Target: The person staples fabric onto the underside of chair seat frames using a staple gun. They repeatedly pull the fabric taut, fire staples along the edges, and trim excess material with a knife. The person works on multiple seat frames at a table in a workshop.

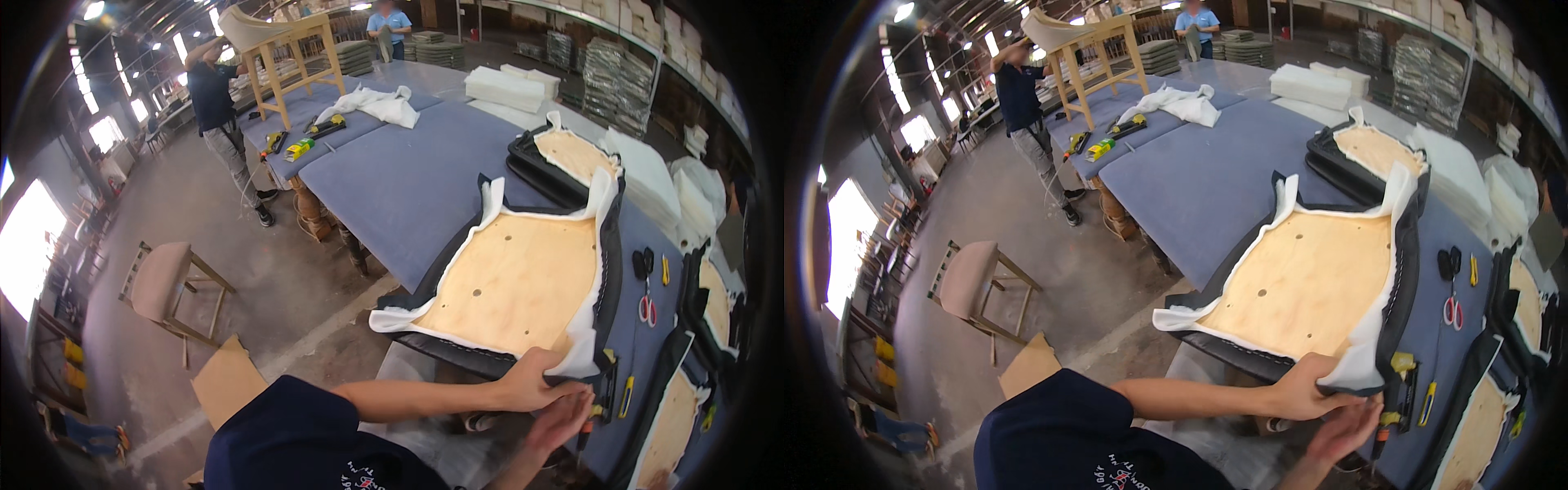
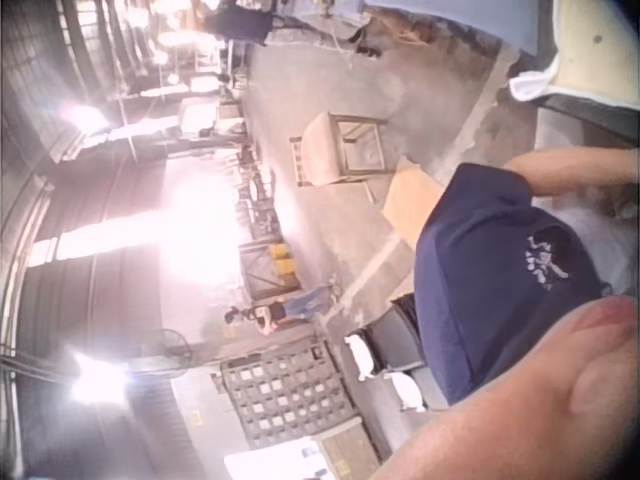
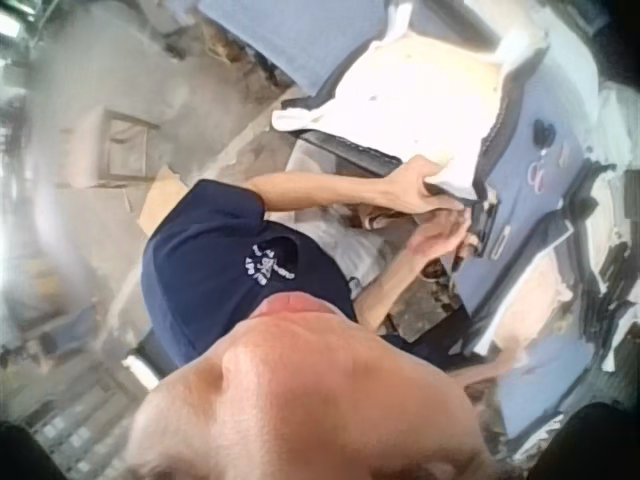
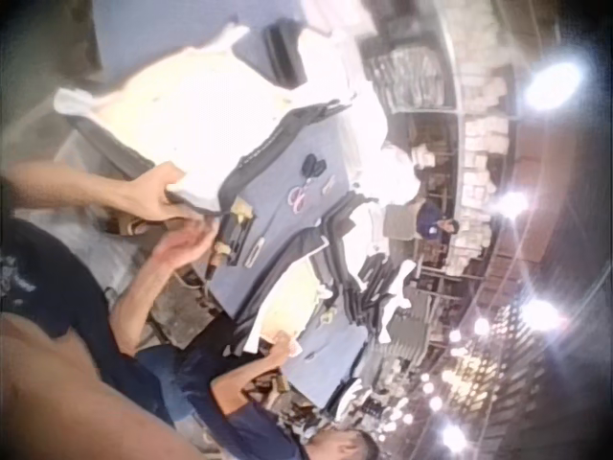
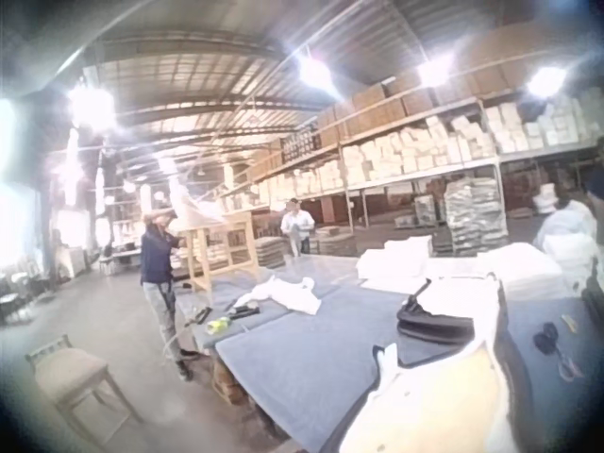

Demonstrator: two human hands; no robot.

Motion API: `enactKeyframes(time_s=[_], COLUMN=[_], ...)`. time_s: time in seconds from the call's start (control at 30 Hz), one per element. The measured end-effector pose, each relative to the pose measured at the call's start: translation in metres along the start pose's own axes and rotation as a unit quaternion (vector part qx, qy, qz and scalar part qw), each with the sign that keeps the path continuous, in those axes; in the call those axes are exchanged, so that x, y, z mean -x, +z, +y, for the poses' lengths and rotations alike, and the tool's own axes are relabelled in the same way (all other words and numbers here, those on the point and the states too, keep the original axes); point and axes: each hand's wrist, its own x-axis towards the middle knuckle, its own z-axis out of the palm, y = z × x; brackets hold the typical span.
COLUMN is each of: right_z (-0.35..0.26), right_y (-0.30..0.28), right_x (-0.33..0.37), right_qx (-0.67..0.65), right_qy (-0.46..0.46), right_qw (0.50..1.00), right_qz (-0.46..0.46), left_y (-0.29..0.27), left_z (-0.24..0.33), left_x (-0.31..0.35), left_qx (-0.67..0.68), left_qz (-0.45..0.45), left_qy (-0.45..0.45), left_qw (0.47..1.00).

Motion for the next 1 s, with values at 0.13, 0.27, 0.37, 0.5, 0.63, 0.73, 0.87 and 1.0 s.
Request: enactKeyframes(time_s=[0.13, 0.27, 0.37, 0.5, 0.63, 0.73, 0.87, 1.0], right_z=[0.060, 0.066, 0.043, 0.020, -0.010, -0.041, -0.060, -0.046], right_y=[-0.002, 0.004, 0.003, -0.014, -0.019, 0.044, -0.059, -0.082], right_x=[-0.032, -0.025, -0.018, 0.015, 0.045, 0.049, -0.010, -0.032], right_qx=[-0.117, -0.090, -0.071, -0.061, -0.215, 0.193, 0.764, 0.927], right_qy=[0.054, 0.038, 0.021, 0.070, 0.068, -0.022, -0.187, -0.176], right_qw=[0.983, 0.988, 0.994, 0.996, 0.970, 0.980, 0.610, 0.308], right_qz=[0.131, 0.123, 0.080, 0.006, -0.087, 0.050, 0.091, 0.123], left_y=[0.014, 0.028, 0.038, 0.047, 0.053, 0.059, 0.061, 0.057], left_z=[-0.021, -0.032, -0.050, -0.067, -0.089, -0.110, -0.103, -0.085], left_x=[0.022, 0.030, 0.033, 0.046, 0.062, 0.081, 0.069, 0.074], left_qx=[0.027, 0.033, 0.012, -0.059, -0.053, -0.103, -0.110, -0.044], left_qz=[0.039, 0.067, 0.055, 0.029, 0.006, -0.029, -0.073, -0.008], left_qy=[-0.078, -0.074, -0.098, -0.112, -0.078, -0.102, -0.109, -0.098], left_qw=[0.996, 0.994, 0.994, 0.992, 0.996, 0.989, 0.985, 0.994])
